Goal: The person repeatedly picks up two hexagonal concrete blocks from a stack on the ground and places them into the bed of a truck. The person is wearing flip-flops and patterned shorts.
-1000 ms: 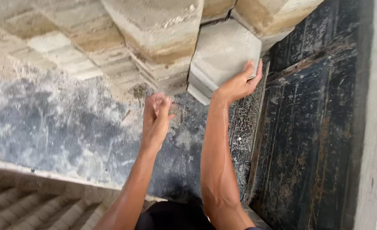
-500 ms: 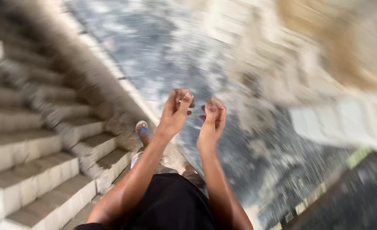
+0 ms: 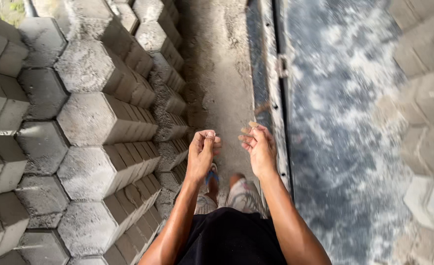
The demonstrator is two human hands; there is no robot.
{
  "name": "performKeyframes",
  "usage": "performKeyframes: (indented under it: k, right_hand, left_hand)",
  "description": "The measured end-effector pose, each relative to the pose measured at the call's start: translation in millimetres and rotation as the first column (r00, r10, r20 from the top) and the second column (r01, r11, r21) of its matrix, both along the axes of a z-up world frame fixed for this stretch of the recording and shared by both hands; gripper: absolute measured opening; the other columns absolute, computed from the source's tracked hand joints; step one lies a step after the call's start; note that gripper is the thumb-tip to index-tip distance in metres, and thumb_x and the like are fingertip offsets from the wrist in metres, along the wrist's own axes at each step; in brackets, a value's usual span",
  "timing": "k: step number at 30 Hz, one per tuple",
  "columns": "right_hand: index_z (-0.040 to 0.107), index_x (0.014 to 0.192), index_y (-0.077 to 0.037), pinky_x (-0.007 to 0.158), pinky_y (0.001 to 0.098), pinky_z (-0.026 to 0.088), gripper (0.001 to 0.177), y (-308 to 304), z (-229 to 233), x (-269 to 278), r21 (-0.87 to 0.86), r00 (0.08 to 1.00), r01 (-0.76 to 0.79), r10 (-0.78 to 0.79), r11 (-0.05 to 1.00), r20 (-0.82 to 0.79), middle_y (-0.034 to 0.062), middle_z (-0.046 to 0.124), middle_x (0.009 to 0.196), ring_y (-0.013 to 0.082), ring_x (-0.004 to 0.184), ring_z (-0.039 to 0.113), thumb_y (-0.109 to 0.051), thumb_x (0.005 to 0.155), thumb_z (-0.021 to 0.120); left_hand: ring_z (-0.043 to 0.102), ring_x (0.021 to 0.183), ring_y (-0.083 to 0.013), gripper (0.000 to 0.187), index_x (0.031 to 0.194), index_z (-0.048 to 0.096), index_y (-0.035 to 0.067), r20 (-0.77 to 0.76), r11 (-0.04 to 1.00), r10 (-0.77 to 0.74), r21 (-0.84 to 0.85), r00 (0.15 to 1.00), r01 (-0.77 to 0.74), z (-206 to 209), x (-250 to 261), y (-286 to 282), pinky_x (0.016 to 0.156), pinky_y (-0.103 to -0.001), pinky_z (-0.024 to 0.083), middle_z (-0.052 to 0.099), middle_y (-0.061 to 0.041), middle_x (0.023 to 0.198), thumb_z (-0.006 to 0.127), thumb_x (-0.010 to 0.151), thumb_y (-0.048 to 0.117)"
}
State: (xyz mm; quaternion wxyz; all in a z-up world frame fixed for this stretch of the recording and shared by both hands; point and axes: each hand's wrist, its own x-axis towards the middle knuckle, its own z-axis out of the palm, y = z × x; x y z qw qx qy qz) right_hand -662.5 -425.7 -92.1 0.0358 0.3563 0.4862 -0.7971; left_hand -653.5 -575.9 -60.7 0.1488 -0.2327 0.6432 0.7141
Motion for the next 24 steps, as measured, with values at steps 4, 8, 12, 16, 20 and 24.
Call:
performKeyframes:
  k: [4, 8, 12, 16, 20, 24]
  right_hand:
    - [0.058, 0.094, -0.018, 0.058, 0.0239, 0.049, 0.013, -25.1, -28.8, -131.1, -0.005, 0.997, -0.077, 0.077, 0.997, -0.03, 0.0091, 0.068, 0.087, 0.0179, 0.069, 0.067, -0.023, 0.083, 0.056]
    - [0.059, 0.092, -0.02, 0.058, 0.0238, 0.049, 0.01, -44.6, -57.5, -304.9, -0.03, 0.991, -0.121, 0.119, 0.992, -0.06, 0.0089, 0.068, 0.086, 0.0177, 0.07, 0.067, -0.023, 0.084, 0.056]
    - [0.058, 0.092, -0.021, 0.056, 0.0226, 0.049, 0.009, -52.1, -91.9, -503.8, -0.061, 0.984, -0.175, 0.172, 0.983, -0.052, 0.0079, 0.068, 0.084, 0.0172, 0.067, 0.067, -0.023, 0.084, 0.056]
    - [0.057, 0.088, -0.021, 0.055, 0.0218, 0.05, 0.006, -64.6, -77.2, -676.4, -0.064, 0.983, -0.185, 0.186, 0.981, 0.01, 0.006, 0.068, 0.082, 0.0149, 0.066, 0.066, -0.023, 0.083, 0.059]
    - [0.055, 0.089, -0.021, 0.055, 0.0219, 0.049, 0.006, -90.2, -66.6, -852.6, -0.011, 0.956, -0.293, 0.293, 0.956, -0.009, 0.0081, 0.068, 0.084, 0.0159, 0.066, 0.067, -0.022, 0.083, 0.058]
    - [0.054, 0.093, -0.021, 0.056, 0.0206, 0.048, 0.01, -124.2, -84.4, -1018.1, 0.027, 0.93, -0.366, 0.366, 0.93, 0.002, 0.0087, 0.068, 0.085, 0.0151, 0.067, 0.066, -0.023, 0.083, 0.057]
  left_hand:
    - [0.062, 0.083, -0.0176, 0.033, 0.11, 0.054, 0.0, 0.02, 0.997, 0.081, 0.02, 0.997, -0.081, -16.3, -111.7, -32.4, 0.072, -0.031, 0.054, 0.063, -0.013, 0.09, 0.047, 0.094, 0.028]
    - [0.062, 0.077, -0.0177, 0.033, 0.108, 0.055, -0.002, 0.008, 0.992, 0.121, 0.039, 0.993, -0.122, -51.5, -268.8, -49.5, 0.067, -0.031, 0.055, 0.063, -0.014, 0.085, 0.051, 0.092, 0.027]
    - [0.063, 0.074, -0.0165, 0.032, 0.109, 0.056, 0.0, 0.013, 0.992, 0.121, -0.029, 0.993, -0.12, -87.3, -455.1, -51.8, 0.064, -0.029, 0.056, 0.064, -0.014, 0.084, 0.055, 0.09, 0.027]
    - [0.061, 0.072, -0.0163, 0.031, 0.108, 0.055, 0.0, 0.073, 0.99, 0.135, -0.048, 0.988, -0.132, -77.3, -626.6, -57.8, 0.06, -0.025, 0.054, 0.063, -0.013, 0.082, 0.055, 0.09, 0.025]
    - [0.063, 0.075, -0.0172, 0.037, 0.112, 0.053, -0.001, 0.127, 0.982, 0.188, -0.021, 0.974, -0.186, -59.1, -788.8, -78.3, 0.064, -0.029, 0.056, 0.064, -0.015, 0.086, 0.055, 0.09, 0.028]
    - [0.062, 0.071, -0.0162, 0.04, 0.112, 0.052, -0.003, 0.185, 0.961, 0.27, 0.011, 0.945, -0.276, -85.7, -940.7, -107.4, 0.062, -0.028, 0.056, 0.063, -0.015, 0.084, 0.055, 0.088, 0.029]
